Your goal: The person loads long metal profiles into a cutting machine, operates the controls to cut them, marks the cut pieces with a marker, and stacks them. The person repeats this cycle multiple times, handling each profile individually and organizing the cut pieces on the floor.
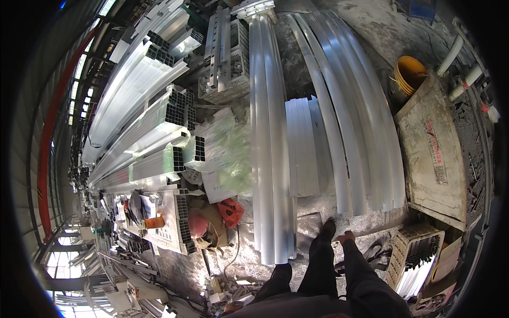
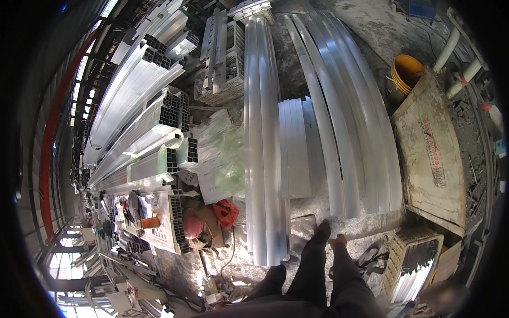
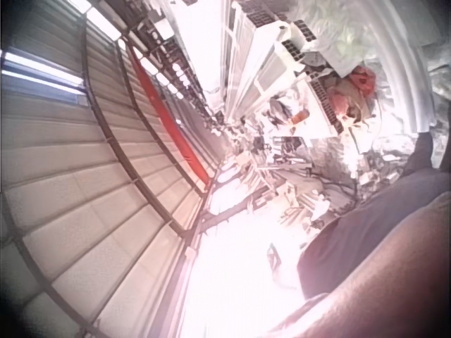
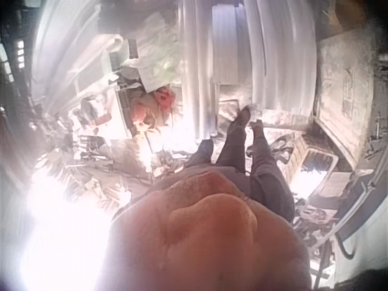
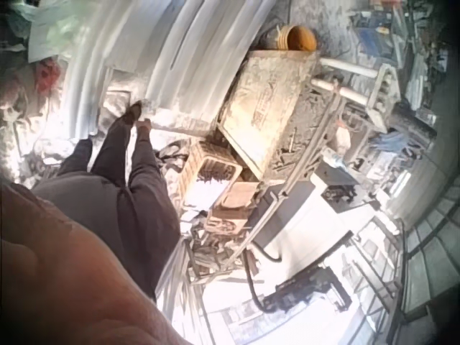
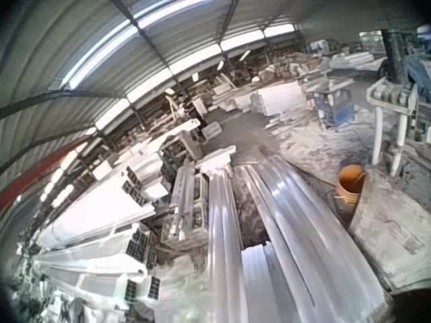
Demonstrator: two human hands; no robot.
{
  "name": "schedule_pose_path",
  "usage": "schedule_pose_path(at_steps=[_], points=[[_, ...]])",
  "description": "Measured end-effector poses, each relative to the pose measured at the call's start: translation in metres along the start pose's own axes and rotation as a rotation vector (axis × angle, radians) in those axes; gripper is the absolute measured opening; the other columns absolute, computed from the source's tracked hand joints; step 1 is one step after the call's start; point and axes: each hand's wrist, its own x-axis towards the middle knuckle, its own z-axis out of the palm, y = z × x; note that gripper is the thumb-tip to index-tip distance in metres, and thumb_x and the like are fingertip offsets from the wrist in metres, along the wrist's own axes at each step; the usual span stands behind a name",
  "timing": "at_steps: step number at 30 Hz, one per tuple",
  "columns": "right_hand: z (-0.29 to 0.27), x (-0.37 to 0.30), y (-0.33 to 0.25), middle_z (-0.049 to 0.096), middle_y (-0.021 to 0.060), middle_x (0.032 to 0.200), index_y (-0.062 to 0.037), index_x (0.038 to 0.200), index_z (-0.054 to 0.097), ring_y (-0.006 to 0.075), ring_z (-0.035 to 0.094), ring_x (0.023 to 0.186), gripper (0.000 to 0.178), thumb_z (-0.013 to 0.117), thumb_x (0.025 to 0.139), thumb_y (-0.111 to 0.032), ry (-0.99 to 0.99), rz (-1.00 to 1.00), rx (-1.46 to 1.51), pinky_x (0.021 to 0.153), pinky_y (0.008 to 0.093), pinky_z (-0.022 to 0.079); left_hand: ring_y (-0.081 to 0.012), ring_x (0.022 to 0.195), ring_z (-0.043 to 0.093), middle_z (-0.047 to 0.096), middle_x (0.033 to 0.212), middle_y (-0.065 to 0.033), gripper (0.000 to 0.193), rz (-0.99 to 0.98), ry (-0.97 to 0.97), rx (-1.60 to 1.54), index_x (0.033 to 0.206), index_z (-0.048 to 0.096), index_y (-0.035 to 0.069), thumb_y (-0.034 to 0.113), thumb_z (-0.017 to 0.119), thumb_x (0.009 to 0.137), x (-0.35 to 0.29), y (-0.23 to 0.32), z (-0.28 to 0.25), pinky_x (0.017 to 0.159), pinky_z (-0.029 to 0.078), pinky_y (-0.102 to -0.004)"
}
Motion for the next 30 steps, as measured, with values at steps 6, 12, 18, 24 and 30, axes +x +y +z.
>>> schedule_pose_path(at_steps=[6,12,18,24,30], points=[[-0.113,-0.078,0.084,0.070,0.0259,0.142,0.0010,0.136,0.070,0.0386,0.065,0.137,0.071,0.082,0.075,-0.032,0.209,0.006,-0.133,0.119,0.0427,0.049,-0.0212,0.103,0.078,0.080,0.123,-0.0121,0.056,0.039,0.281,-0.300,0.138,0.072,0.009,0.039,0.082,0.092,-0.004,-0.086,0.032,0.091,0.063,-0.0392],[-0.126,-0.206,0.101,0.072,0.0229,0.140,-0.0013,0.137,0.071,0.0381,0.065,0.136,0.069,0.083,0.076,-0.031,0.303,-0.014,-0.162,0.118,0.0413,0.050,-0.0215,0.096,0.080,0.083,0.115,-0.0096,0.046,0.071,0.523,-0.654,0.126,0.080,0.009,0.036,0.081,0.088,0.040,-0.191,0.095,0.091,0.062,-0.0402],[0.008,-0.312,0.084,0.079,0.0200,0.124,-0.0028,0.119,0.078,0.0338,0.073,0.118,0.054,0.091,0.072,-0.025,0.299,-0.146,0.189,0.106,0.0412,0.057,-0.0138,0.066,0.063,0.072,0.080,-0.0043,0.037,0.243,0.564,-1.002,0.128,0.076,0.008,0.030,0.079,0.099,0.097,-0.296,0.052,0.061,0.051,-0.0338],[0.160,-0.447,-0.058,0.079,0.0146,0.093,-0.0018,0.127,0.073,0.0255,0.075,0.088,0.057,0.087,0.077,-0.023,0.135,-0.583,-0.044,0.082,0.0404,0.060,-0.0093,0.098,0.065,0.074,0.112,-0.0011,0.030,0.821,0.736,-1.459,0.133,0.072,0.002,0.017,0.075,0.107,0.006,-0.418,-0.154,0.089,0.052,-0.0269],[0.289,-0.572,-0.173,0.077,0.0127,0.099,0.0003,0.127,0.072,0.0219,0.073,0.091,0.051,0.085,0.081,-0.016,-0.104,-0.911,-0.197,0.084,0.0370,0.059,-0.0107,0.102,0.061,0.067,0.109,-0.0005,0.047,1.332,1.360,-1.263,0.140,0.066,-0.003,0.018,0.082,0.101,-0.263,-0.580,-0.273,0.099,0.049,-0.0286]])
